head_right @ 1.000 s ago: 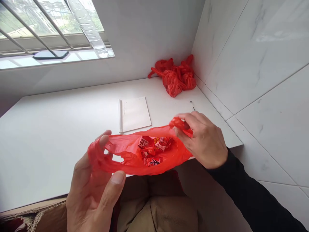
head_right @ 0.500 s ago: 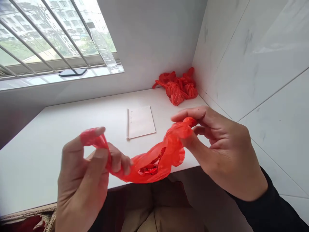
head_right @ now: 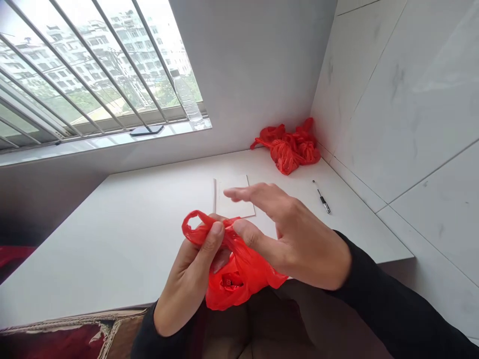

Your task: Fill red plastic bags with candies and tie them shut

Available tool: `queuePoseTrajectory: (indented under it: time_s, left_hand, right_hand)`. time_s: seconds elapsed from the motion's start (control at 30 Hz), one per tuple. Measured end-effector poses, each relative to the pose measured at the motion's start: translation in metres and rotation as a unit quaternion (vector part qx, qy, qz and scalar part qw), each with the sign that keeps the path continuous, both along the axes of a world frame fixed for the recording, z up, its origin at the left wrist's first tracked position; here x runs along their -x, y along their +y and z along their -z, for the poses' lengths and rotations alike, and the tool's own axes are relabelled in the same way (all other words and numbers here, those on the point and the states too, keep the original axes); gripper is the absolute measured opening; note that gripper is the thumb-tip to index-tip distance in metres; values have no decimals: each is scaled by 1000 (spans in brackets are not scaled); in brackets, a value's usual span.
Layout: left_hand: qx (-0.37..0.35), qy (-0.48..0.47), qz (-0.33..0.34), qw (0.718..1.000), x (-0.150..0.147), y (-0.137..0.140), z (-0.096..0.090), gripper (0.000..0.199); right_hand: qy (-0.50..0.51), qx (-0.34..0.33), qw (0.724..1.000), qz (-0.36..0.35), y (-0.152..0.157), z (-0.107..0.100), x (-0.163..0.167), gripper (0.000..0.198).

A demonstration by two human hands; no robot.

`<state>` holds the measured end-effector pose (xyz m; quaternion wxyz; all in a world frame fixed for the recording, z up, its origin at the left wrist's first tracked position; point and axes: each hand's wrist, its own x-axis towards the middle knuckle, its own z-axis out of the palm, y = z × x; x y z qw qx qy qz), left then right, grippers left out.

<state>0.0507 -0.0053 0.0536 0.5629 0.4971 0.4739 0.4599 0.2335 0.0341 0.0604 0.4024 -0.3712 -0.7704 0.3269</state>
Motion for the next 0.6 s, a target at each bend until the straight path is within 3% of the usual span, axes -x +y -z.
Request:
queuePoseTrajectory:
  time_s: [0.1,0.2,0.3,0.37,0.47,0.53,0.6]
  left_hand:
    - [44,-57,-38,997,1,1,3,24]
    - [91,-116,-44,988,4,4,6,30]
    - [84,-109,-10,990,13,9,9,24]
    - [45,-35,29,998,21,10,12,20]
    - [-51,100,56,992,31,9,16,7]
    - [-140,194,32,971,35,7,21,30]
    - [-240,281,-16,929,37,8,30,47]
  right_hand:
    - [22,86,996,-19,8,9,3,14]
    - [63,78,995,5,2,11,4,7]
    - [52,59,996,-51,-6,10,5,11]
    - [42,40,995,-75,-4,14,7,14]
    - [46,40,993,-97,10,31,14,34]
    - [43,103,987,-114,21,46,20,37]
    - [49,176,977,-108,30,60,25,37]
